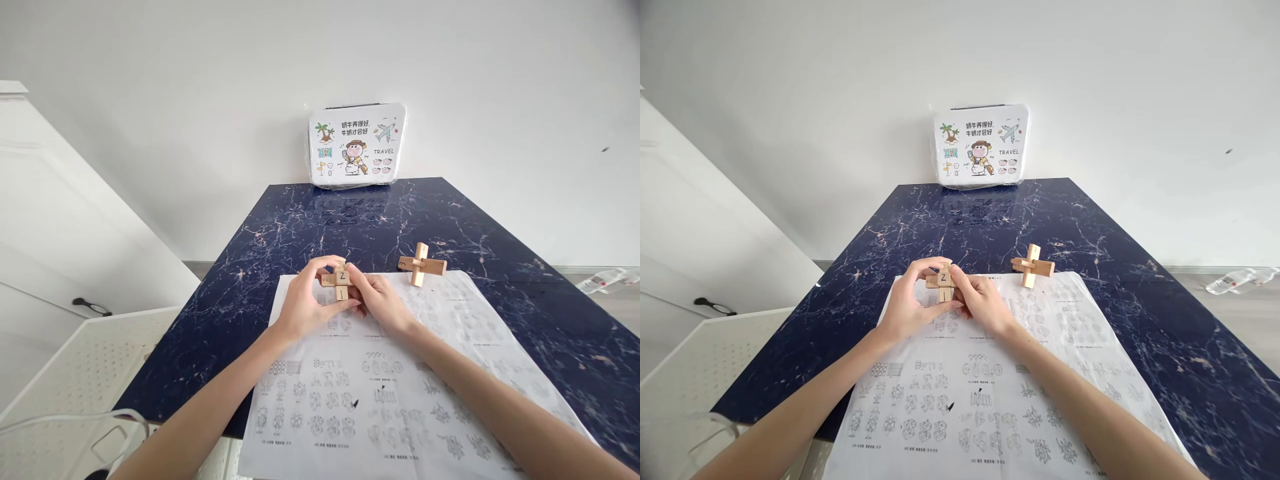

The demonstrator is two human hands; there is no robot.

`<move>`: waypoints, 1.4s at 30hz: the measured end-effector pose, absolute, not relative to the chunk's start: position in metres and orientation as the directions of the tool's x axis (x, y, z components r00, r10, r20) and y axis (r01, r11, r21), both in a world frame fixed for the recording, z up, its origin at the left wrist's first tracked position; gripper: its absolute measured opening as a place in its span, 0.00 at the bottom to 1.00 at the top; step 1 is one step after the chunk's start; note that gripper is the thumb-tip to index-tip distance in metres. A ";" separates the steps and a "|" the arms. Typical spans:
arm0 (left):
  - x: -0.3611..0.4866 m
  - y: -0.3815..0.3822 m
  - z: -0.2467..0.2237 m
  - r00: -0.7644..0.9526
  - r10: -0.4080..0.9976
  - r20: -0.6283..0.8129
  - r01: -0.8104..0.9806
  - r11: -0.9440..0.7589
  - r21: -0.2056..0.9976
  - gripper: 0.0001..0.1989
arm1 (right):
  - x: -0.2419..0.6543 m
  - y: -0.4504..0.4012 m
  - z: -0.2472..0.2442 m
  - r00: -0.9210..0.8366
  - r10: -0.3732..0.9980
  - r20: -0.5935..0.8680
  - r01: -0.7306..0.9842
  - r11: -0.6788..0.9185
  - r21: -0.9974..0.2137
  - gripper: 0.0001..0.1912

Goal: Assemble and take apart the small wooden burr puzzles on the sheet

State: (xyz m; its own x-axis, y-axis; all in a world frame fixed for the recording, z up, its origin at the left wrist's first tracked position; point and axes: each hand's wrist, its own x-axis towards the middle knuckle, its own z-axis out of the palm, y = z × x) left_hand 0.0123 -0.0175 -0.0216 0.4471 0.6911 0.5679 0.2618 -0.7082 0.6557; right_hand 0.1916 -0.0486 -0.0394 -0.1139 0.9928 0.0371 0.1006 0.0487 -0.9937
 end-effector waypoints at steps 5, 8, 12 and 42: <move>0.012 -0.018 -0.021 0.450 0.699 0.555 0.296 -0.704 0.646 0.29 | 0.190 -0.049 -0.038 -0.141 0.990 0.030 0.034 0.036 -0.999 0.38; 0.013 -0.017 -0.022 0.448 0.721 0.529 0.288 -0.676 0.678 0.30 | 0.190 -0.049 -0.038 -0.156 0.987 0.021 -0.019 0.019 -1.000 0.36; 0.012 -0.016 -0.024 0.433 0.757 0.490 0.276 -0.629 0.727 0.30 | 0.193 -0.047 -0.039 -0.168 0.986 -0.007 -0.196 -0.040 -0.980 0.31; 0.014 -0.013 -0.030 0.512 0.817 0.266 0.287 -0.455 0.843 0.16 | 0.202 -0.047 -0.025 -0.166 0.985 -0.044 -0.692 -0.148 -0.706 0.12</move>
State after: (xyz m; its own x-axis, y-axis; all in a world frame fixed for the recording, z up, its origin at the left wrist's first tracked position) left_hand 0.0140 -0.0135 -0.0299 0.5123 0.8167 0.2657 0.2874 -0.4545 0.8431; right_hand 0.2017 -0.0469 -0.0248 -0.1657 0.9852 -0.0444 -0.6924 -0.1483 -0.7061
